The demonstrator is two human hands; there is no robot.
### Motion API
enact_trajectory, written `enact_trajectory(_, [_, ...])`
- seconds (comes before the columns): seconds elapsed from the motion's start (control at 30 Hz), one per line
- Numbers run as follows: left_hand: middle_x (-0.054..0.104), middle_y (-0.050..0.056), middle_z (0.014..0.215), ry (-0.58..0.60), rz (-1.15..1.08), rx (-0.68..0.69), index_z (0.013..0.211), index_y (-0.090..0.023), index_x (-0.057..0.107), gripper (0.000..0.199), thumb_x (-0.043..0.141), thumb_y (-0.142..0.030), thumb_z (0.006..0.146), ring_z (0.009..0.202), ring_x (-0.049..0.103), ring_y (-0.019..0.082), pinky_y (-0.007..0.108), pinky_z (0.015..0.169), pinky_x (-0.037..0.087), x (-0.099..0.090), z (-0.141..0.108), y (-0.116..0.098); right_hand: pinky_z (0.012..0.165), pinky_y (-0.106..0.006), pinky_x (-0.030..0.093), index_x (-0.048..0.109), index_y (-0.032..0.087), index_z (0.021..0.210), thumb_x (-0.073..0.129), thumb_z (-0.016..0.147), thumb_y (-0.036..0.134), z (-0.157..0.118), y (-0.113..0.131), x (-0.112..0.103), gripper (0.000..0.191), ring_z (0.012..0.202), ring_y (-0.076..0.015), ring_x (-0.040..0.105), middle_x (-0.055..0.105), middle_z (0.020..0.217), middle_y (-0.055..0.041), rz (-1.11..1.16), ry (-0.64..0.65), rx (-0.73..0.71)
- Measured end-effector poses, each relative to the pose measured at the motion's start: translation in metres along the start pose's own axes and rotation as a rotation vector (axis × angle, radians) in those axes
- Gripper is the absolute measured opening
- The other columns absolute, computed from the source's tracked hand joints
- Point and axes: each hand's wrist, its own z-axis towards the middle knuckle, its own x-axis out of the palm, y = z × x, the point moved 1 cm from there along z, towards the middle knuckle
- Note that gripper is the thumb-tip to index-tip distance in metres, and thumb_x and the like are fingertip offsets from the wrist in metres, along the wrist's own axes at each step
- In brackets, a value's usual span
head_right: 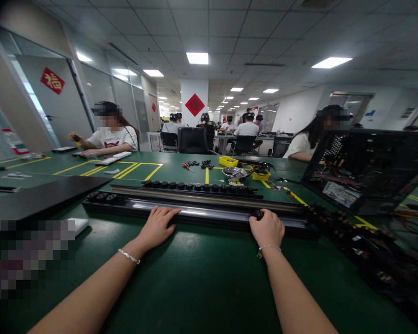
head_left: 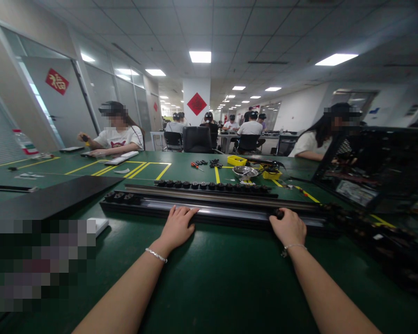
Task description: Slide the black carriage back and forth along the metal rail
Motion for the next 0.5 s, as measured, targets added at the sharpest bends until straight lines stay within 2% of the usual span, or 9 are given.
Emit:
enact_trajectory(0.17, [0.057, 0.004, 0.117, 0.004, 0.002, 0.003, 0.130, -0.030, 0.045, 0.053, 0.052, -0.023, 0.078, 0.116, 0.047, 0.022, 0.048, 0.111, 0.015, 0.0008, 0.0002, 0.0009, 0.090, -0.038, 0.039, 0.059, 0.014, 0.110, 0.044, 0.074, 0.033, 0.0009, -0.0006, -0.0021, 0.044, 0.100, -0.0263, 0.055, 0.062, 0.106, -0.0130, 0.009, 0.017, 0.010])
enact_trajectory(0.3, [0.057, 0.004, 0.116, 0.002, -0.001, 0.008, 0.130, -0.030, 0.045, 0.052, 0.051, -0.023, 0.078, 0.116, 0.047, 0.021, 0.048, 0.111, 0.015, 0.0006, 0.0001, 0.0008, 0.094, -0.039, 0.036, 0.059, 0.013, 0.112, 0.047, 0.072, 0.036, 0.0007, -0.0035, -0.0015, 0.048, 0.106, -0.0275, 0.053, 0.061, 0.111, -0.0134, -0.007, -0.029, 0.016])
enact_trajectory(0.5, [0.057, 0.004, 0.116, 0.007, -0.002, 0.004, 0.129, -0.030, 0.045, 0.051, 0.051, -0.023, 0.078, 0.115, 0.047, 0.021, 0.048, 0.111, 0.016, -0.0005, -0.0001, 0.0002, 0.094, -0.041, 0.036, 0.063, 0.016, 0.106, 0.047, 0.072, 0.038, 0.0039, -0.0089, 0.0029, 0.043, 0.107, -0.0281, 0.052, 0.062, 0.110, -0.0119, -0.008, -0.041, 0.031])
